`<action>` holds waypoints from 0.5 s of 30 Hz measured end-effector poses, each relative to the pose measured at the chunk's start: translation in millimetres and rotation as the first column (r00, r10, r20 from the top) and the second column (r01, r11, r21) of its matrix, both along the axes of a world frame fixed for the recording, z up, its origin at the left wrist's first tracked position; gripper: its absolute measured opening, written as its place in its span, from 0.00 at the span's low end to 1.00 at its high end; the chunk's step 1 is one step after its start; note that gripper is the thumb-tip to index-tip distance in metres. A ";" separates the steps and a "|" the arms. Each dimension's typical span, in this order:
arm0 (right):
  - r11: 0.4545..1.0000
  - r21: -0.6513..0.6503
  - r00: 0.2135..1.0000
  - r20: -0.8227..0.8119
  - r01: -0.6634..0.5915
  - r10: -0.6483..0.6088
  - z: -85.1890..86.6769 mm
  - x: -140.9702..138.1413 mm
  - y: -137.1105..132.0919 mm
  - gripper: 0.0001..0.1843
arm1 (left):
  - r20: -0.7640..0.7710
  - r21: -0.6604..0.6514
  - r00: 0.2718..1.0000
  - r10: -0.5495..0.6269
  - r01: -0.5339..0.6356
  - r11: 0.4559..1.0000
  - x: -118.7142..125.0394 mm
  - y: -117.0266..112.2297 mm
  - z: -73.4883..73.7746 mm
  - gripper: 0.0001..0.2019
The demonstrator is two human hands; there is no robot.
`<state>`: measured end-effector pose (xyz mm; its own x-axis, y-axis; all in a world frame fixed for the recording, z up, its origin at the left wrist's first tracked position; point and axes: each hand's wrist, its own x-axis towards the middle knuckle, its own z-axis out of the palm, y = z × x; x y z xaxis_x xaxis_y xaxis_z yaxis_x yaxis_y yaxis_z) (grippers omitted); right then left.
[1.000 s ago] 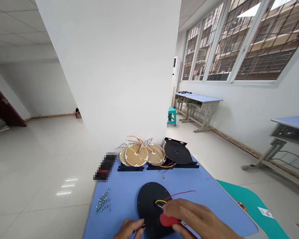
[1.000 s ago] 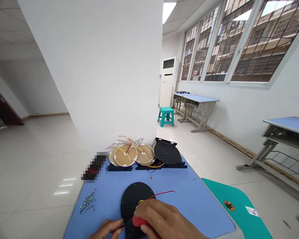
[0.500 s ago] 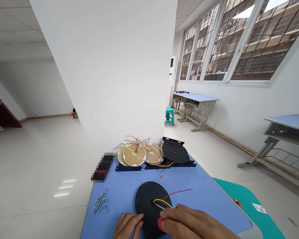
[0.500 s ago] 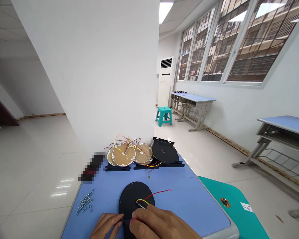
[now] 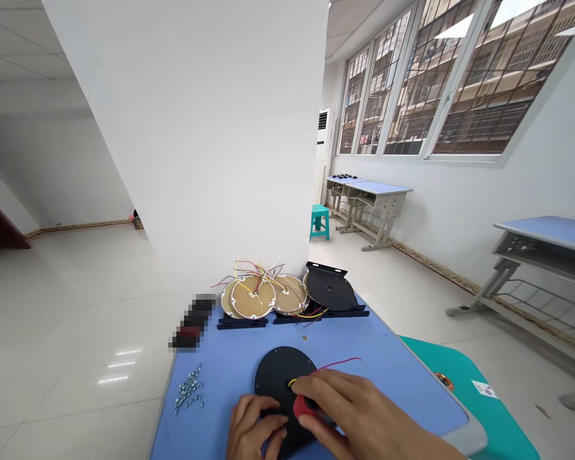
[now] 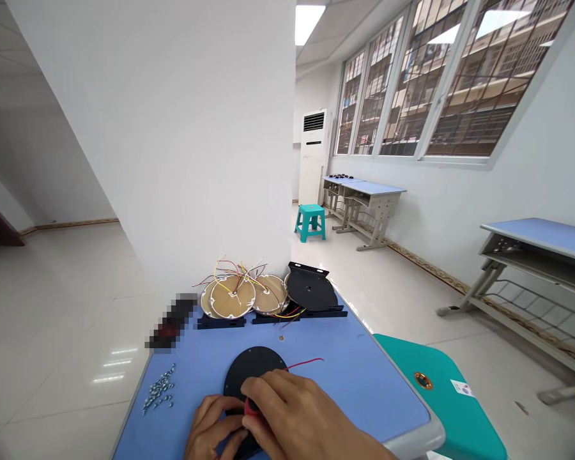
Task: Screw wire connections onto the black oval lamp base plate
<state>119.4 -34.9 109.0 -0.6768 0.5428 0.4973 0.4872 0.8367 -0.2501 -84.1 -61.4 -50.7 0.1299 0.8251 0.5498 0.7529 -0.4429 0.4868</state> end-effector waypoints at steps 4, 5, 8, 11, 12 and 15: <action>0.996 -0.084 0.993 0.111 -0.031 0.040 1.3 -8.7 10.7 0.07 | -0.050 -0.167 0.999 -0.002 -0.006 0.986 -2.5 4.4 -1.5 0.10; 0.995 -0.094 0.992 0.124 -0.027 0.039 1.0 -10.7 13.0 0.06 | -0.058 -0.206 0.998 -0.008 -0.004 0.978 -4.3 5.3 -0.8 0.12; 0.996 -0.087 0.989 0.142 -0.025 0.037 -1.3 -16.4 17.7 0.04 | -0.068 -0.287 0.995 -0.070 0.048 0.957 -10.8 7.8 1.8 0.14; 0.996 -0.077 0.987 0.152 -0.034 0.046 -3.1 -21.4 20.6 0.02 | -0.040 -0.313 0.994 -0.100 0.082 0.946 -14.7 8.5 0.9 0.13; 0.996 -0.079 0.986 0.158 -0.036 0.048 -3.1 -22.7 21.5 0.02 | -0.024 -0.315 0.995 -0.095 0.083 0.945 -15.1 8.4 -0.4 0.13; 0.994 -0.105 0.983 0.176 -0.034 0.053 -1.3 -25.4 24.6 0.03 | 0.020 -0.302 0.996 -0.092 0.094 0.949 -15.4 7.8 -5.3 0.12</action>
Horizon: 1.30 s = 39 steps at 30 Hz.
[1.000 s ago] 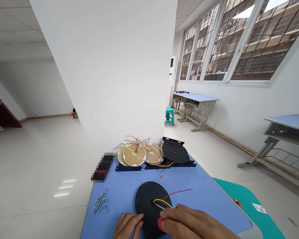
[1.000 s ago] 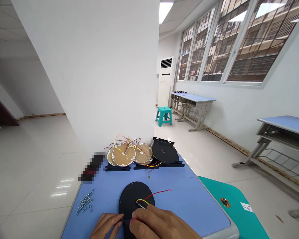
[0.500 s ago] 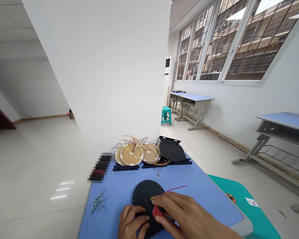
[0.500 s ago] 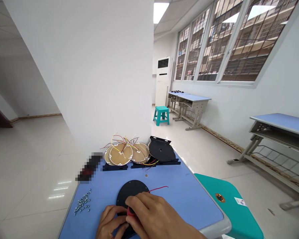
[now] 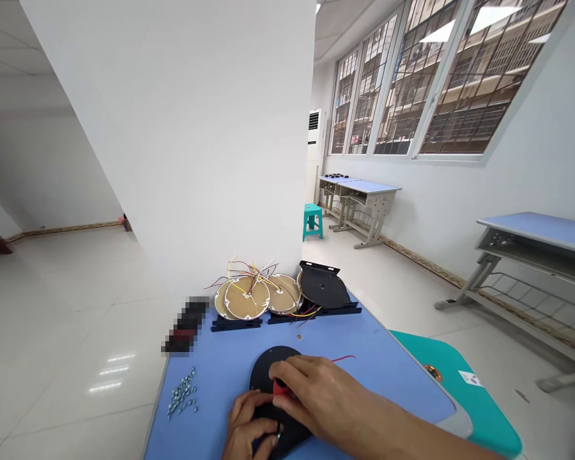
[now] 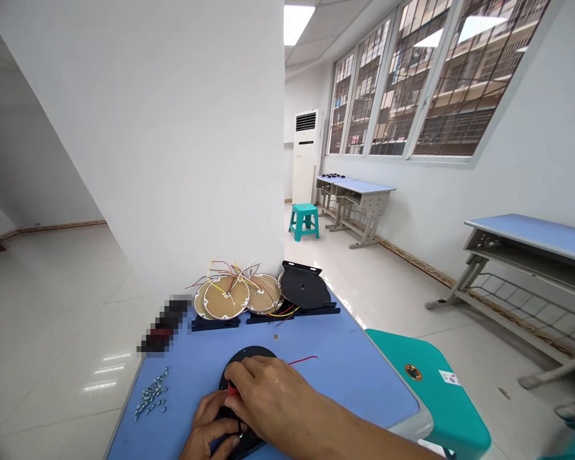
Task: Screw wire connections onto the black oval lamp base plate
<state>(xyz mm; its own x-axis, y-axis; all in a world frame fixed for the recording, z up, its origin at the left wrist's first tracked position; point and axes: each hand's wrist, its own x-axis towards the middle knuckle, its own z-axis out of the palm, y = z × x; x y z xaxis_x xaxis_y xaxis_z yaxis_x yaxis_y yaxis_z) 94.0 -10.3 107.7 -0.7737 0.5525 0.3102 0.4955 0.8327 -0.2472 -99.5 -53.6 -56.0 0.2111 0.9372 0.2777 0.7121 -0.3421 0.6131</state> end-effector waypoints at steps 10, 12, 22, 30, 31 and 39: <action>0.990 -0.122 0.997 0.034 0.071 -0.067 9.3 0.2 6.9 0.04 | -0.020 0.054 0.996 -0.082 0.083 0.995 -9.1 4.0 -3.1 0.10; 0.988 -0.138 0.998 0.024 0.063 -0.060 10.1 2.0 6.8 0.04 | 0.013 0.055 0.998 -0.061 0.060 0.997 -7.3 3.0 -5.3 0.09; 0.975 -0.213 0.998 -0.001 0.059 -0.060 9.6 7.4 8.3 0.06 | 0.080 0.052 0.997 0.012 -0.016 0.999 -1.9 0.5 -14.3 0.08; 0.979 -0.201 0.999 0.035 0.010 -0.003 7.4 7.7 11.1 0.06 | -0.055 0.044 0.996 -0.075 0.078 0.996 -9.4 3.1 -12.0 0.11; 0.981 -0.196 0.999 0.044 0.000 0.009 8.2 7.0 11.0 0.06 | -0.047 0.059 0.997 -0.069 0.072 0.996 -9.4 2.9 -12.7 0.11; 0.984 -0.155 0.990 0.090 -0.091 0.106 17.4 3.5 7.9 0.07 | 0.026 0.133 1.000 -0.017 0.013 0.991 -3.8 0.3 -21.8 0.08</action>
<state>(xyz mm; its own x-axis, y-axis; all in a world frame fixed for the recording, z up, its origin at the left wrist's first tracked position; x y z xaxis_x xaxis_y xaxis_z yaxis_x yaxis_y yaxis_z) 97.5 -2.4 125.1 -0.8491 0.5065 0.1499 0.4407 0.8357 -0.3276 -103.3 -53.4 -77.8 0.2156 0.8884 0.4054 0.6905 -0.4323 0.5800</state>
